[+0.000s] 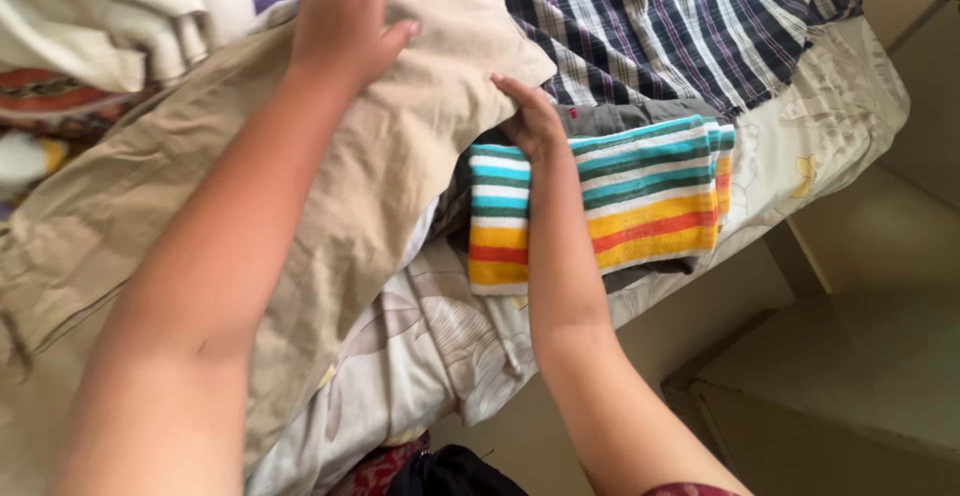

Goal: The person folds a pair of beige cargo shorts on a bed, then places them into an open suitcase. The person also places a folded striped towel and a folded gray shirt into the suitcase.

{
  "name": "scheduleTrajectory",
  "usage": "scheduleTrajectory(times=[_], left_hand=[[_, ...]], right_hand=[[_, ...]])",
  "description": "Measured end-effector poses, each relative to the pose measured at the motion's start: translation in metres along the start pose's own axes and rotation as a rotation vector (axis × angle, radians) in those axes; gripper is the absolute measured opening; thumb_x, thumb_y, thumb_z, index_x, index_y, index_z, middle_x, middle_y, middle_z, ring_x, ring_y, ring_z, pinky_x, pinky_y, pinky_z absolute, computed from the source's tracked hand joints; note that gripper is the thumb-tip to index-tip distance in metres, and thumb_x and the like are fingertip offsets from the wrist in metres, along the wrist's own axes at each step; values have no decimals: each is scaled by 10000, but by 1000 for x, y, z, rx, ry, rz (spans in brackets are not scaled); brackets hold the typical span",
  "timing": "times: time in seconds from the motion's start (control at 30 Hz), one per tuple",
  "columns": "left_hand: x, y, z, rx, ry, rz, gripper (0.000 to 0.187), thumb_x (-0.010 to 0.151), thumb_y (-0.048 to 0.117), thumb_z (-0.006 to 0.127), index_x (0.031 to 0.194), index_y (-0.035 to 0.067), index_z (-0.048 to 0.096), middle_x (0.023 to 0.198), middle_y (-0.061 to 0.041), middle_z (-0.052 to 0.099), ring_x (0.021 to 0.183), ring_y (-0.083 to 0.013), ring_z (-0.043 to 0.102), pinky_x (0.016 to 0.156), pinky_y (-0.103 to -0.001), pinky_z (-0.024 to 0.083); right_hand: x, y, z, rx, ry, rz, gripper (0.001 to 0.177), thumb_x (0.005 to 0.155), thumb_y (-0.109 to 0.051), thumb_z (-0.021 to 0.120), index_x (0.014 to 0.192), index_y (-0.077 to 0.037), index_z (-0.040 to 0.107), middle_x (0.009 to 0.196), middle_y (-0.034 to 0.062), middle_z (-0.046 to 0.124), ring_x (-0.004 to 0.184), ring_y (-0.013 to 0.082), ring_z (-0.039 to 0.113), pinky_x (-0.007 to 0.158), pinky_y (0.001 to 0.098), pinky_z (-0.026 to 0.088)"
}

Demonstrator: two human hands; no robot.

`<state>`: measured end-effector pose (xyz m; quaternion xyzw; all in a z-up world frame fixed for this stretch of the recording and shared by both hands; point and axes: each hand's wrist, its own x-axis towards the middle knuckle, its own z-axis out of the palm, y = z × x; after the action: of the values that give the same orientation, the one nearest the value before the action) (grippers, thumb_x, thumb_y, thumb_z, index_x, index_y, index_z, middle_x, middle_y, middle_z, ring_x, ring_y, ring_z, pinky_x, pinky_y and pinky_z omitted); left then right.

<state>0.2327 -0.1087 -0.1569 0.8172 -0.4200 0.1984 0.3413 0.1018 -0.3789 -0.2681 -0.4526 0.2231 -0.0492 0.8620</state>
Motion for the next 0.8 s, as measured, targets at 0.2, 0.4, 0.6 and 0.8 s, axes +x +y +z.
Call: scheduleTrajectory(times=[0.2,0.4,0.6,0.8], left_hand=[[85,-24,89,82,-526,-465,618,874,559,759,1205,42,687,1161,-223,693,1046,-416,665,901,-511,500],[103,-59,110,-62,-710,-562,555,812,472,790,1177,62,713,1117,-204,708,975,-397,692,836,-525,539],[88,-63,84,19,-588,-609,518,815,446,787,1150,56,717,1086,-206,711,954,-398,694,821,-523,540],[59,-81,57,52,-493,-602,482,818,419,784,1122,51,721,1056,-207,713,933,-399,695,806,-522,541]], right_hand=[[-8,5,0,30,-69,-76,385,928,-117,773,1240,48,617,1076,132,711,882,221,683,729,340,556],[-13,9,8,64,-111,-92,573,829,-82,774,1323,26,506,1113,158,716,1020,286,728,896,425,639],[3,45,-11,-237,42,-508,380,954,-5,766,1276,116,602,1183,240,689,1089,326,677,943,421,574],[-5,71,7,-1513,519,-1403,378,913,-107,705,1249,62,673,1320,157,579,1142,325,633,959,442,546]])
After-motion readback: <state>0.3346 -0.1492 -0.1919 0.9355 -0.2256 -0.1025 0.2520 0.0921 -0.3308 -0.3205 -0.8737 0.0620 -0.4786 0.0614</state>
